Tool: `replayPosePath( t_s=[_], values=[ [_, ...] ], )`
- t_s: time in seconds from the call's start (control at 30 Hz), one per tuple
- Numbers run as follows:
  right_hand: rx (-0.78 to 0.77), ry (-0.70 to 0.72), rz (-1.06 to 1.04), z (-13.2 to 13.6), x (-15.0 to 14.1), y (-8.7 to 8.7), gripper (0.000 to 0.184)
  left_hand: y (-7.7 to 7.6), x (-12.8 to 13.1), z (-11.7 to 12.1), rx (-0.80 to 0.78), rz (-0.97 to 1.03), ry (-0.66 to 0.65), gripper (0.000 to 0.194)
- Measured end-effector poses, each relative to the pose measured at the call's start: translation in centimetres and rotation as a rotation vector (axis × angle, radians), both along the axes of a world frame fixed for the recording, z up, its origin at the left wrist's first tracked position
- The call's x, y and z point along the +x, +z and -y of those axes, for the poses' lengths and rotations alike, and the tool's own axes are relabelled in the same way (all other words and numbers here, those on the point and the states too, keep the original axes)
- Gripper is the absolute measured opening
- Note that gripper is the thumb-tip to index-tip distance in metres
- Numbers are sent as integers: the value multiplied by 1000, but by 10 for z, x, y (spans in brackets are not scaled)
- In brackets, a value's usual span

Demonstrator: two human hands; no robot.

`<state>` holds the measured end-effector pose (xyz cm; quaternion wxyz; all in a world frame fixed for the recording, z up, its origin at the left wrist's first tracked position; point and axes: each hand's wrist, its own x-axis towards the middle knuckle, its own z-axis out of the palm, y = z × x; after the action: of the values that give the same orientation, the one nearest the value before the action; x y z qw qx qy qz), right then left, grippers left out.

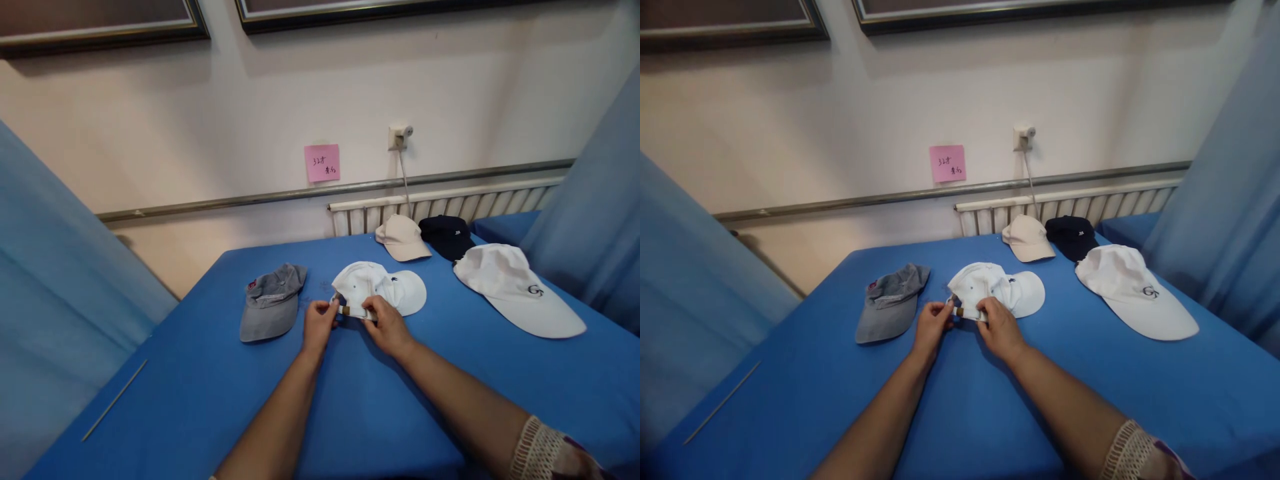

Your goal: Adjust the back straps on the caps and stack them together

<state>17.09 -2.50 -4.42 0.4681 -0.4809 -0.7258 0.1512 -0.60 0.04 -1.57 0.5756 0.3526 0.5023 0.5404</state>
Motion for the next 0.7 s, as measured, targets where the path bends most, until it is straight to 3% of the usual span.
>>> replayPosePath(
  t_s=[0.1, 0.2, 0.3, 0.47, 0.57, 0.7],
  values=[
    [-61, -5, 27, 0, -1, -3, 27, 5, 0, 6, 375, -484, 73, 30],
    [-83, 19, 43, -1, 0, -5, 32, 6, 3, 15, 673, -907, -197, 25],
    [-111, 19, 58, -3, 1, -6, 36, 4, 7, 21, 737, -1046, -426, 34],
    [-134, 39, 100, -5, 1, -8, 36, 0, 10, 19, 664, -1002, -407, 27],
    [-142, 46, 83, -6, 1, -9, 44, -3, 11, 16, 546, -812, -373, 22],
    [-147, 56, 67, -6, 2, -9, 40, -5, 12, 13, 374, -454, -330, 21]
  ],
)
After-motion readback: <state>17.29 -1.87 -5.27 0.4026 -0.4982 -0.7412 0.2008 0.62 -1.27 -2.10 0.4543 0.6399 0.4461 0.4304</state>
